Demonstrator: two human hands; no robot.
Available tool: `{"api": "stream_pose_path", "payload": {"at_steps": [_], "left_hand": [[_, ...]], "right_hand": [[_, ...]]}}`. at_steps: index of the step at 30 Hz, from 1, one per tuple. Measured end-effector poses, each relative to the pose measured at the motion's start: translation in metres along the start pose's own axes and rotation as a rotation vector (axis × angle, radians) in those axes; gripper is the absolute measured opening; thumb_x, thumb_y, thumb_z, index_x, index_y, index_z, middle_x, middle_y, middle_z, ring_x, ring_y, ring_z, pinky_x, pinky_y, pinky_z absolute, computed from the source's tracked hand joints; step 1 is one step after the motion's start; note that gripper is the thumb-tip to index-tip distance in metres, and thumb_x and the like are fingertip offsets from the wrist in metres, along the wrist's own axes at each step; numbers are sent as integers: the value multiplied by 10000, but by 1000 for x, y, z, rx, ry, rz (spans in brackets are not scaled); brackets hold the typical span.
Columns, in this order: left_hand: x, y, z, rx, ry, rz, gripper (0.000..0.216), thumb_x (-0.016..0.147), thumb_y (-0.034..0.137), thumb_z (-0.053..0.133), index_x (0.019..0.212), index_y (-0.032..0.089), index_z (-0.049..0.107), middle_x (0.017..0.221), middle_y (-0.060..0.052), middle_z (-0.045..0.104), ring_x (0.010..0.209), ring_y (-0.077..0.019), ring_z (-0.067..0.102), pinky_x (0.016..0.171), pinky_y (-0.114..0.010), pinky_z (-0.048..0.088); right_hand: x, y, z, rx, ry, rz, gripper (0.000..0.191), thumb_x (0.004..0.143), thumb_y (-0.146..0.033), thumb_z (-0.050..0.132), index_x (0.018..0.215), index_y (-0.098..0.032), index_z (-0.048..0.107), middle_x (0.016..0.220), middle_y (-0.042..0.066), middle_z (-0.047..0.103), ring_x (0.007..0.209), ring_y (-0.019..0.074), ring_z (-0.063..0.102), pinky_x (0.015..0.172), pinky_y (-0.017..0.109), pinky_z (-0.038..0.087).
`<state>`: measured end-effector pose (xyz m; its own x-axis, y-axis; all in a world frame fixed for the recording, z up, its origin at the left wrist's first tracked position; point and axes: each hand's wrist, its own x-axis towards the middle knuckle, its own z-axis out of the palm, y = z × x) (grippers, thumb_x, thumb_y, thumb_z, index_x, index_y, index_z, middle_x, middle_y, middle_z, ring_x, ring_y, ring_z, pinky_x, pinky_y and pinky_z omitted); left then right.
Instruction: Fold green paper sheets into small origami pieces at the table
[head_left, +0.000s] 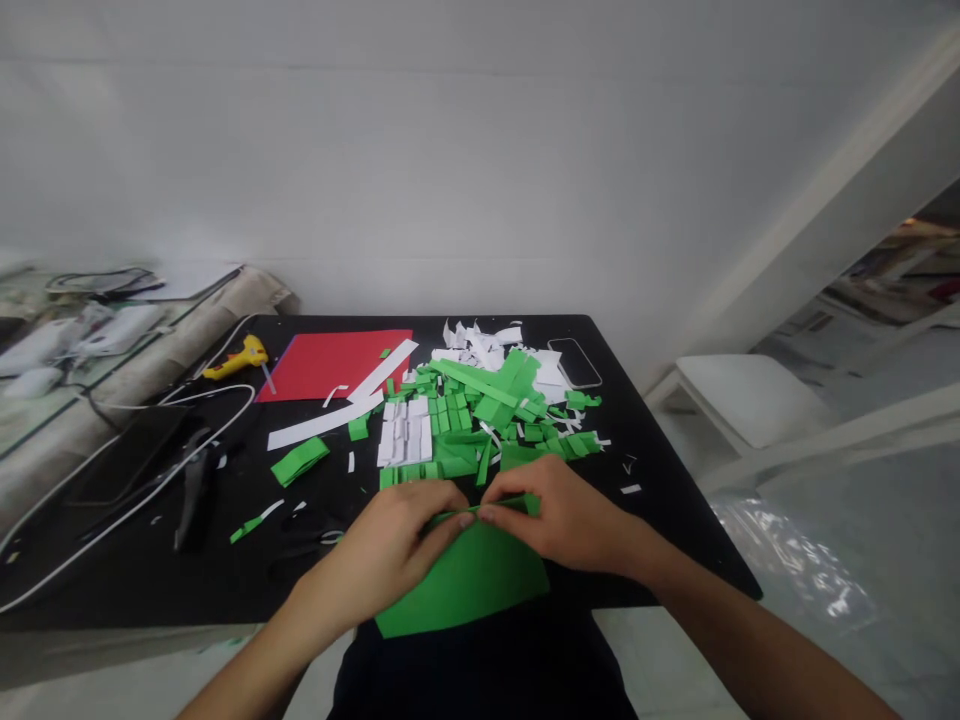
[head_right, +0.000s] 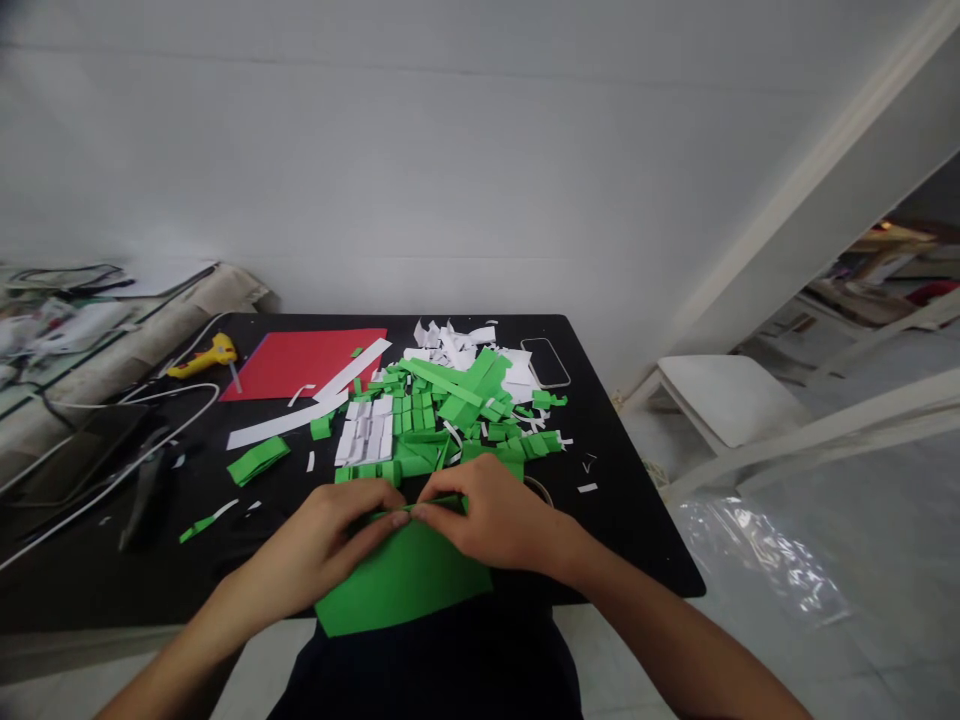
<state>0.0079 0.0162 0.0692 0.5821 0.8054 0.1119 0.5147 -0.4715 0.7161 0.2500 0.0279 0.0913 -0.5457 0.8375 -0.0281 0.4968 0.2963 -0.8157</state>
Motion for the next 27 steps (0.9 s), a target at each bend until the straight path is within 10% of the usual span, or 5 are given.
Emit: {"api": "stream_pose_path", "payload": {"at_steps": [13, 17, 27], "left_hand": [[-11, -32, 8, -563, 598, -299, 338, 934, 501, 729, 806, 190, 693, 703, 23, 551, 646, -122, 470, 596, -216, 402], [-13, -34, 21, -728, 580, -348, 307, 922, 497, 757, 872, 197, 711, 723, 22, 575, 634, -118, 483, 594, -211, 413], [-12, -36, 23, -653, 601, -397, 411, 885, 549, 781, 768, 187, 624, 646, 35, 534, 576, -118, 470, 557, -218, 411]], "right_hand": [[-16, 38, 7, 503, 272, 134, 326, 809, -477, 850, 924, -195, 734, 790, 21, 700, 713, 171, 650, 638, 302, 547], [-16, 31, 14, 476, 429, 114, 396, 861, -457, 798, 644, -201, 588, 607, -40, 519, 561, 110, 477, 518, 254, 400], [-17, 16, 19, 464, 451, 52, 330, 914, -426, 760, 709, -193, 646, 660, -17, 581, 615, 127, 545, 567, 267, 447]]}}
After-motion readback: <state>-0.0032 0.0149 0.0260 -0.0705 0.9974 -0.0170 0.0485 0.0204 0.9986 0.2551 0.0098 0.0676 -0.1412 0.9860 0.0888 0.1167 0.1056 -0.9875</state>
